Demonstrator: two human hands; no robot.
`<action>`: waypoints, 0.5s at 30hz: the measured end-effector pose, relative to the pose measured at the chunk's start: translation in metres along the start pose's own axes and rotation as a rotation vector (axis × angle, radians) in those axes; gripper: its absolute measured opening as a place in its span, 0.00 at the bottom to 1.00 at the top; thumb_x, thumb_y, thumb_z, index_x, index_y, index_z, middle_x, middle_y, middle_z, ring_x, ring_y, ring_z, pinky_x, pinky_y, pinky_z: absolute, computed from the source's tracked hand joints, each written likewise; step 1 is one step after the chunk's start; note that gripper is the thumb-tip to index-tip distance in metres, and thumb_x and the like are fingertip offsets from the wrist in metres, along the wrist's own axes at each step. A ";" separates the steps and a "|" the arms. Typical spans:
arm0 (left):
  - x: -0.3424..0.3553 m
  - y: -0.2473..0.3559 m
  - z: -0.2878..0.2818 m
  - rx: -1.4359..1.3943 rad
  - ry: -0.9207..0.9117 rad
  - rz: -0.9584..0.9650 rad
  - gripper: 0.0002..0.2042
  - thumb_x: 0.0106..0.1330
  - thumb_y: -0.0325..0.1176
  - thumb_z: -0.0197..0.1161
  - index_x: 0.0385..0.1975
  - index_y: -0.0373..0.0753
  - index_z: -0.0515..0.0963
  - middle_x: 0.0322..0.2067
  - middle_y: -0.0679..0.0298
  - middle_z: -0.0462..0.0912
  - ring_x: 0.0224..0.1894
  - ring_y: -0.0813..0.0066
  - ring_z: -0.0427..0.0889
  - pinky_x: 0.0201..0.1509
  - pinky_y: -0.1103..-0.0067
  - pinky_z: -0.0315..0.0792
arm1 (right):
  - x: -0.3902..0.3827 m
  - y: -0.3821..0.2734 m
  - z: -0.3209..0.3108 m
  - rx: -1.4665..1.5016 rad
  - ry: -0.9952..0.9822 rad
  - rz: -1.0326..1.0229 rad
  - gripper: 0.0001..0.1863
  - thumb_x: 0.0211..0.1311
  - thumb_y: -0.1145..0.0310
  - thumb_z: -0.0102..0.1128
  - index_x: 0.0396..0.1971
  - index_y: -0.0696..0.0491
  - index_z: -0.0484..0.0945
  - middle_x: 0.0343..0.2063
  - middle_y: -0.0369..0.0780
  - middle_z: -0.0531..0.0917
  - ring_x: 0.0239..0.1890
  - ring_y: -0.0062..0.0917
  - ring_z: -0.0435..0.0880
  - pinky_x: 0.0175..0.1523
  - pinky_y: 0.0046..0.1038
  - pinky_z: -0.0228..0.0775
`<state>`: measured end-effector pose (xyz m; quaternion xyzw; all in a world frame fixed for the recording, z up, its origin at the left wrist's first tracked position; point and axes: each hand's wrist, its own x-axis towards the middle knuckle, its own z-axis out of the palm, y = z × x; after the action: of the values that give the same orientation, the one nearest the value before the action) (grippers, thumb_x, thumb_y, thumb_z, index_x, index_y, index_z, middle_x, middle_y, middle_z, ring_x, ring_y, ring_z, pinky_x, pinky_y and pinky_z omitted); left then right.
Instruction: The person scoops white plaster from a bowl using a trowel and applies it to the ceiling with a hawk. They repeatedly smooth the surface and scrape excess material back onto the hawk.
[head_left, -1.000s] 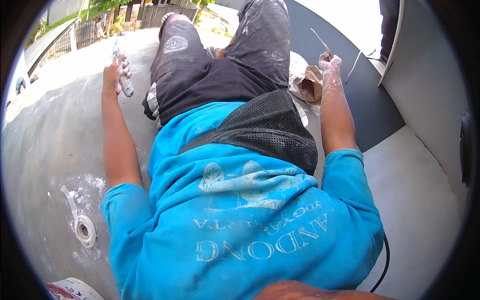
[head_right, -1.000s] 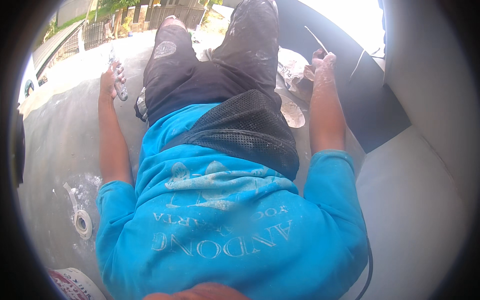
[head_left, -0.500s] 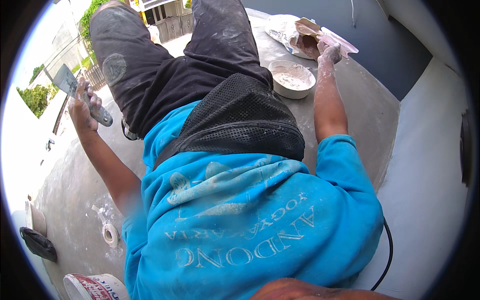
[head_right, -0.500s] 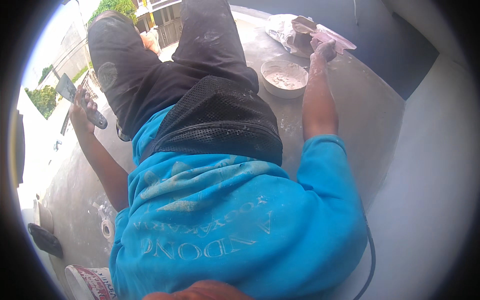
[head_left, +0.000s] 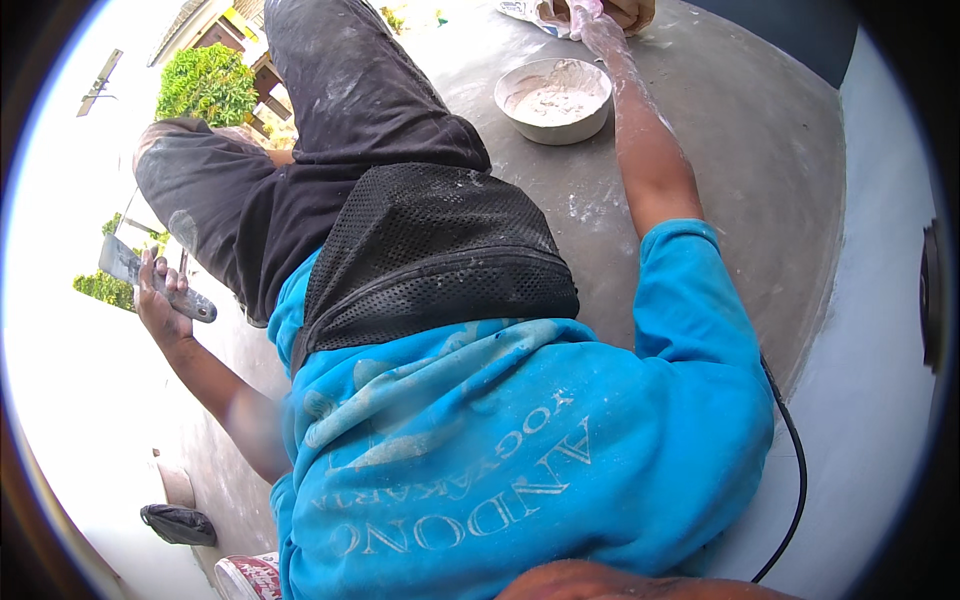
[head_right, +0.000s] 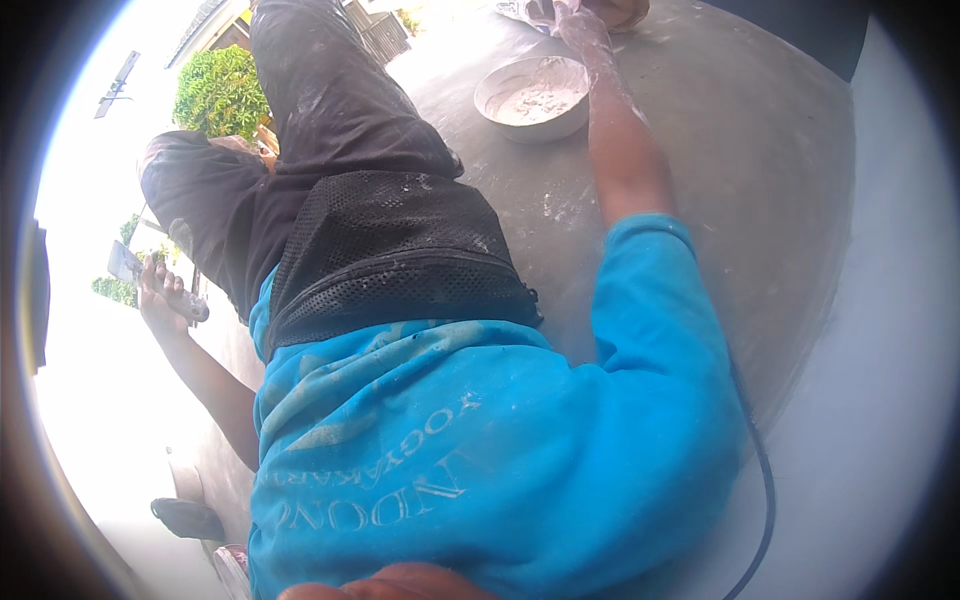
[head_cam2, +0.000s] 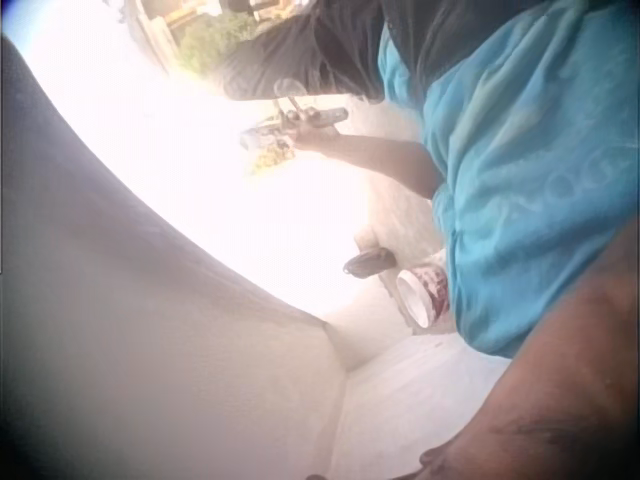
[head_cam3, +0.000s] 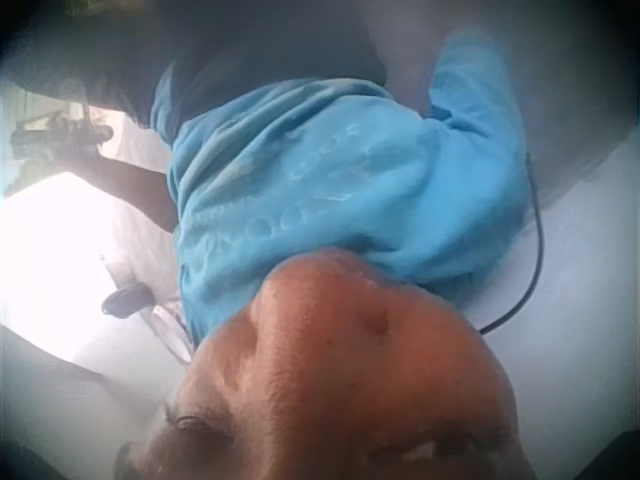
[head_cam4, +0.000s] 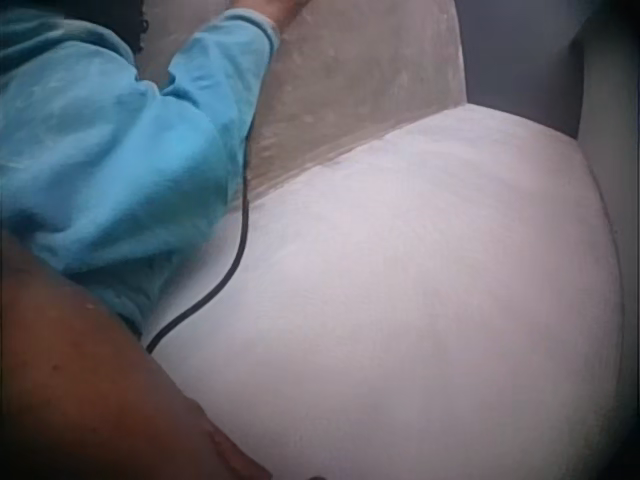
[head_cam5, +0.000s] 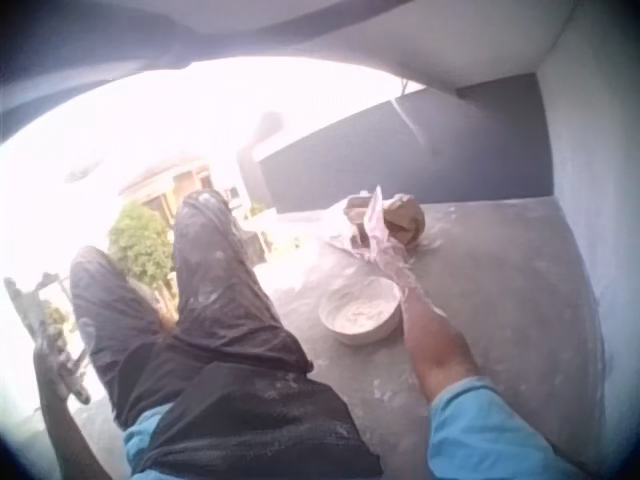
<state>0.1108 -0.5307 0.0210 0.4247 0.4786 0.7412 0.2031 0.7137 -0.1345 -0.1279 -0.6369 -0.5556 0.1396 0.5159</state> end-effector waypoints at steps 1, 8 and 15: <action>-0.008 0.017 0.031 0.054 -0.025 0.017 0.14 0.68 0.37 0.61 0.46 0.33 0.73 0.26 0.70 0.67 0.20 0.85 0.65 0.23 0.85 0.64 | 0.008 0.009 -0.010 0.070 -0.016 0.045 0.37 0.68 0.40 0.43 0.47 0.64 0.79 0.33 0.42 0.88 0.41 0.28 0.86 0.41 0.31 0.80; -0.008 0.075 0.233 0.472 -0.627 0.171 0.17 0.68 0.45 0.61 0.34 0.33 0.78 0.20 0.70 0.70 0.15 0.86 0.66 0.19 0.87 0.62 | -0.027 0.071 -0.038 0.319 -0.217 0.242 0.31 0.70 0.43 0.45 0.45 0.57 0.83 0.40 0.39 0.87 0.44 0.25 0.85 0.53 0.29 0.76; 0.029 0.016 0.334 0.840 -0.820 0.300 0.21 0.62 0.51 0.66 0.33 0.34 0.80 0.19 0.67 0.72 0.20 0.80 0.72 0.24 0.80 0.69 | -0.052 0.023 -0.043 0.342 -0.382 0.194 0.30 0.70 0.45 0.47 0.45 0.60 0.82 0.37 0.40 0.88 0.43 0.26 0.86 0.53 0.28 0.76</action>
<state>0.3714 -0.3387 0.1079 0.7823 0.5479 0.2856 0.0794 0.7414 -0.1969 -0.1487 -0.5527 -0.5477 0.3977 0.4862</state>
